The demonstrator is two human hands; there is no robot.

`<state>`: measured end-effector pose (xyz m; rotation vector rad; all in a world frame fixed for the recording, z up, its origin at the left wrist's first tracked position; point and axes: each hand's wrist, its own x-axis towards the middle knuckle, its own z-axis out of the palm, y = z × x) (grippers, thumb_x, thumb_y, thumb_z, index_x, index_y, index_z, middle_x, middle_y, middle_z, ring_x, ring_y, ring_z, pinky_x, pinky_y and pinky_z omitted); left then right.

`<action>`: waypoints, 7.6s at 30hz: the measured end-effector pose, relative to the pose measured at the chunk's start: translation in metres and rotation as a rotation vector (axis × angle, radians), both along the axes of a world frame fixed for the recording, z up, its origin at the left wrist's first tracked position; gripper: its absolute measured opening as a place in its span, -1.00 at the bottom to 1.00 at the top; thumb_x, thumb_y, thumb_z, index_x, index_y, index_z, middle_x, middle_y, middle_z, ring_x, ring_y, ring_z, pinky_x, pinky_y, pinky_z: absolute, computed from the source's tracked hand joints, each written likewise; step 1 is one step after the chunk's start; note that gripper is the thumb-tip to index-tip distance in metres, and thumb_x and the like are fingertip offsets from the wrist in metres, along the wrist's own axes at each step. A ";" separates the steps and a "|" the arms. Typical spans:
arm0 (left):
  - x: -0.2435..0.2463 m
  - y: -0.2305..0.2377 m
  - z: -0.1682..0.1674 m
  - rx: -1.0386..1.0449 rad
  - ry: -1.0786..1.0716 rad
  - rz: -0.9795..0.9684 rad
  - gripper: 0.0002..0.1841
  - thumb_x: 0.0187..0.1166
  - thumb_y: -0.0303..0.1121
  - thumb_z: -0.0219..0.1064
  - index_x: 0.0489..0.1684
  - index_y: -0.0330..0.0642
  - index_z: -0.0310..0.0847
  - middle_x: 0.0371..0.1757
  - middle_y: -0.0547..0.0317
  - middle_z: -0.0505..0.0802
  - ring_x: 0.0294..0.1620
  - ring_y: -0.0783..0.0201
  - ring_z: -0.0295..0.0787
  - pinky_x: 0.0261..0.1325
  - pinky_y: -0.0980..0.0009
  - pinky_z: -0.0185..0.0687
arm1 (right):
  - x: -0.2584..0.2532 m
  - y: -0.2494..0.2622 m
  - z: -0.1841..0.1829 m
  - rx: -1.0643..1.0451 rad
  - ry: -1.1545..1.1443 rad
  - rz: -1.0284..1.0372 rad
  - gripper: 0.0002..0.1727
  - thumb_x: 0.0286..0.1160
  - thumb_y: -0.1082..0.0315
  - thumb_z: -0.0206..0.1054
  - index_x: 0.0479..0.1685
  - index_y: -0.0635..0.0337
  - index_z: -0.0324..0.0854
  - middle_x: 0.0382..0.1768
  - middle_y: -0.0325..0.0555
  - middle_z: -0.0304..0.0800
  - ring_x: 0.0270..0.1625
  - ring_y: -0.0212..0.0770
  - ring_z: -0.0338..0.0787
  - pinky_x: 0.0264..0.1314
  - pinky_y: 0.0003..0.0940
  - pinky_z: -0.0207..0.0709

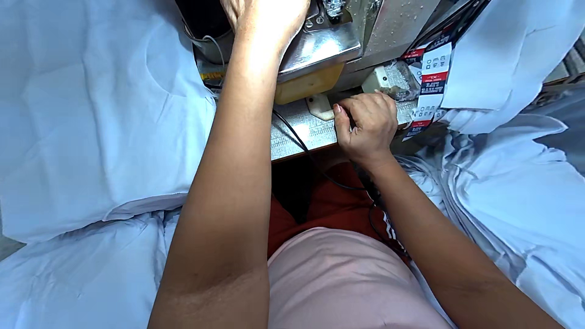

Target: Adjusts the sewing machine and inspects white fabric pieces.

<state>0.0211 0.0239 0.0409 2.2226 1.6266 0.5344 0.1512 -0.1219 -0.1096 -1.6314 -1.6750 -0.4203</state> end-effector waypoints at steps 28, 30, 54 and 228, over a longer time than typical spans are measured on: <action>-0.001 0.010 0.002 -0.040 0.004 -0.053 -0.79 0.57 -0.33 0.21 -0.13 -0.18 0.77 0.07 -0.10 0.80 0.31 -0.10 0.61 0.41 -0.28 0.15 | 0.000 0.000 -0.003 0.024 0.001 -0.010 -0.61 0.69 0.22 0.13 -0.23 0.22 0.86 -0.15 0.08 0.94 0.08 0.07 0.89 0.40 0.06 0.50; -0.001 0.011 0.001 -0.031 -0.001 -0.049 -0.79 0.54 -0.33 0.21 -0.13 -0.16 0.77 0.07 -0.08 0.80 0.30 -0.07 0.61 0.39 -0.25 0.19 | 0.000 0.000 -0.003 0.024 0.003 -0.010 -0.61 0.69 0.22 0.13 -0.23 0.22 0.86 -0.14 0.07 0.94 0.08 0.06 0.89 0.40 0.05 0.49; -0.017 0.008 -0.014 0.129 0.104 -0.218 -0.41 0.87 -0.17 -0.27 0.79 -0.26 0.23 0.86 -0.19 0.21 0.90 -0.24 -0.11 0.87 -0.13 -0.32 | -0.001 -0.007 0.007 -0.056 0.131 0.057 -0.68 0.58 0.28 0.20 -0.20 0.27 0.86 -0.13 0.07 0.92 0.12 0.12 0.88 0.39 0.23 0.53; -0.047 -0.084 -0.035 0.539 0.002 -0.508 -0.66 0.60 -0.56 0.18 0.22 -0.26 0.81 0.30 -0.10 0.86 0.44 -0.05 0.74 0.46 0.05 0.55 | -0.037 0.020 0.103 -0.054 1.347 0.221 -0.65 0.45 0.61 0.39 0.16 0.25 0.45 -0.64 -0.38 0.69 -0.64 -0.55 0.71 -0.53 -0.63 0.67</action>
